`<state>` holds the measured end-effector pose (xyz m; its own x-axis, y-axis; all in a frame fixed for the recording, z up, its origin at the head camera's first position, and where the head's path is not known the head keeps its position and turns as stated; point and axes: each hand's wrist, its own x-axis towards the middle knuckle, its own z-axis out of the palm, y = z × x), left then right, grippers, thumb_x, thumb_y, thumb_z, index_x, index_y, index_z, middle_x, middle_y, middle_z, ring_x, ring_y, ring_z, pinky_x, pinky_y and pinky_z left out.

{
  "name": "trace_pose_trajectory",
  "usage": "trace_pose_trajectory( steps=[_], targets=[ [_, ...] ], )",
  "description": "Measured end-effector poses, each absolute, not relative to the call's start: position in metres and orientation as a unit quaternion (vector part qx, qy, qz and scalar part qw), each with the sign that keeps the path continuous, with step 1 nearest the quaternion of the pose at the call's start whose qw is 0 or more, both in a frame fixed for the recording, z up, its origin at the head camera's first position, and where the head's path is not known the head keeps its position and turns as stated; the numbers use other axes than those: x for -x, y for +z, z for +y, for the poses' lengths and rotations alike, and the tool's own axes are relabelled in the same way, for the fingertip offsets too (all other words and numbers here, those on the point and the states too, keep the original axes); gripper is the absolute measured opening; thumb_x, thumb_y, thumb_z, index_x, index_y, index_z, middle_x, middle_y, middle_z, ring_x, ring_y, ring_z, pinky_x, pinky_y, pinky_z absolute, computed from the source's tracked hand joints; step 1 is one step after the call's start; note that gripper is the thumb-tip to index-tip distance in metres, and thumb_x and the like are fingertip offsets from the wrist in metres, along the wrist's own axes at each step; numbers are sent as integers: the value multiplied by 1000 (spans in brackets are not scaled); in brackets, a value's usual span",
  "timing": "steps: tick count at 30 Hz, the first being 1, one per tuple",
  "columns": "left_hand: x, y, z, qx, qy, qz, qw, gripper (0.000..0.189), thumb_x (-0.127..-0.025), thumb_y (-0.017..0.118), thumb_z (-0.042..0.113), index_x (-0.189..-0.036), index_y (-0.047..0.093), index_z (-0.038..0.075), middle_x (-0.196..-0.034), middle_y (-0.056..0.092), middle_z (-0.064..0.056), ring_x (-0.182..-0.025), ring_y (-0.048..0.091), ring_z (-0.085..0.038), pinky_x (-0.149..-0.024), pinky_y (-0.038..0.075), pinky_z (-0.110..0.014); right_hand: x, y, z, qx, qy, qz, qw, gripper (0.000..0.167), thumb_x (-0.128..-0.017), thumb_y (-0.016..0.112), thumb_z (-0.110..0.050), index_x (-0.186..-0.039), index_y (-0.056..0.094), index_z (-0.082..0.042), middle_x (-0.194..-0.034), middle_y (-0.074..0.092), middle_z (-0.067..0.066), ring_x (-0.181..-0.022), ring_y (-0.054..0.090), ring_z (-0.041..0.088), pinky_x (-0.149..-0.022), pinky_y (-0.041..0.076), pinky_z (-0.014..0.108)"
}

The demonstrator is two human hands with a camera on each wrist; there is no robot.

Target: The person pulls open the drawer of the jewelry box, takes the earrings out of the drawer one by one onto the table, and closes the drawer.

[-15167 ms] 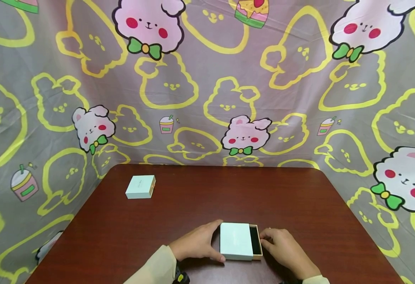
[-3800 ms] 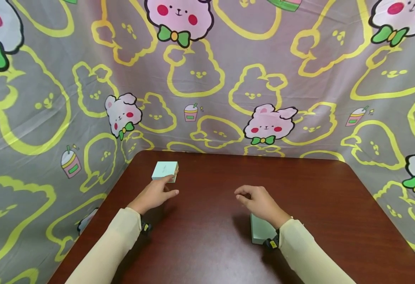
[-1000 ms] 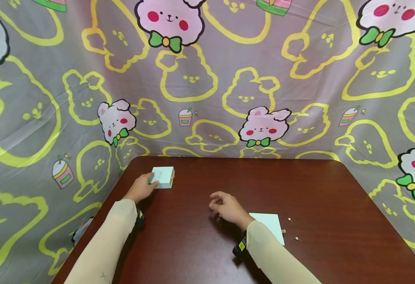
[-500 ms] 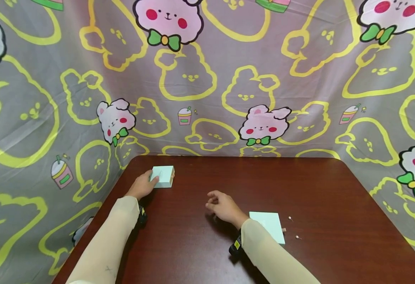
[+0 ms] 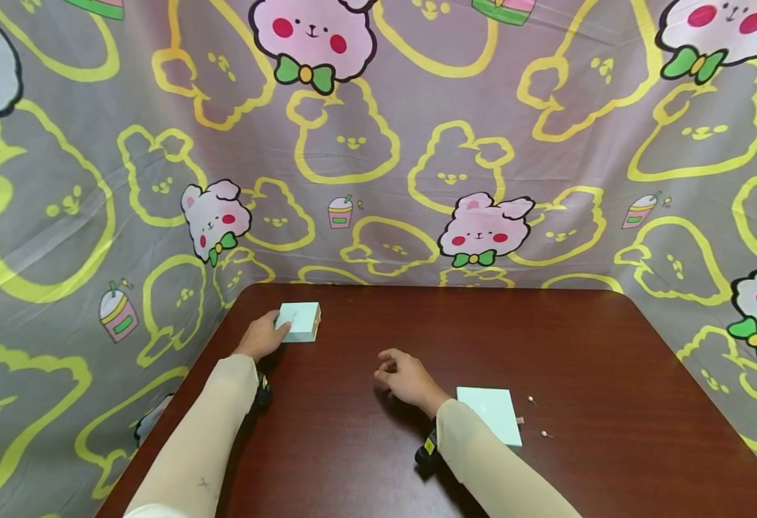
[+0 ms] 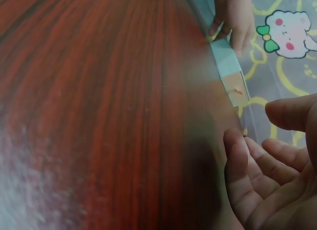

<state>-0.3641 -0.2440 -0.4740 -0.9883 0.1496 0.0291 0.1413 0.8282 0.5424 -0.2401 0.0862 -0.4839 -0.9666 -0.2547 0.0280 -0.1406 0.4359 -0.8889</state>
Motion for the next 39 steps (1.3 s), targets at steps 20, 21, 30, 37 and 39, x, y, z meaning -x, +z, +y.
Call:
trace_pose_trajectory(
  steps=[20,21,30,37,39],
  targets=[
    [350,-477,-239,-92,272,958,15,63,-101,52,35,-146,35,-5,-143,42,-27,-129,42,-44,-99,36,-57,242,-489,81,115,-535,834,74,36,-95,62,-12,-127,55,3,-94,65,3,-74,66,20,-61,52,35],
    [348,-477,-238,-91,270,958,18,63,-101,52,36,-147,35,-4,-143,42,-27,-129,42,-44,-99,36,-57,242,-489,81,115,-535,834,76,36,-95,62,-12,-128,55,3,-94,65,3,-74,66,20,-61,52,35],
    [333,-475,-230,-92,266,959,32,63,-100,54,36,-148,36,-2,-144,43,-25,-129,42,-42,-99,37,-56,242,-490,78,113,-534,834,82,36,-96,62,-13,-128,55,2,-93,65,2,-75,65,19,-63,52,35],
    [322,-470,-223,-99,261,960,24,62,-99,57,33,-146,38,-4,-142,45,-26,-128,44,-41,-99,37,-55,246,-493,74,115,-546,825,82,35,-94,62,-10,-125,56,5,-91,66,3,-72,64,18,-61,53,33],
    [320,-470,-221,-100,264,959,21,62,-99,57,32,-145,39,-4,-141,45,-25,-128,44,-40,-99,37,-54,246,-494,73,117,-551,822,81,35,-94,62,-9,-125,56,6,-91,66,5,-72,64,19,-61,53,34]
  ],
)
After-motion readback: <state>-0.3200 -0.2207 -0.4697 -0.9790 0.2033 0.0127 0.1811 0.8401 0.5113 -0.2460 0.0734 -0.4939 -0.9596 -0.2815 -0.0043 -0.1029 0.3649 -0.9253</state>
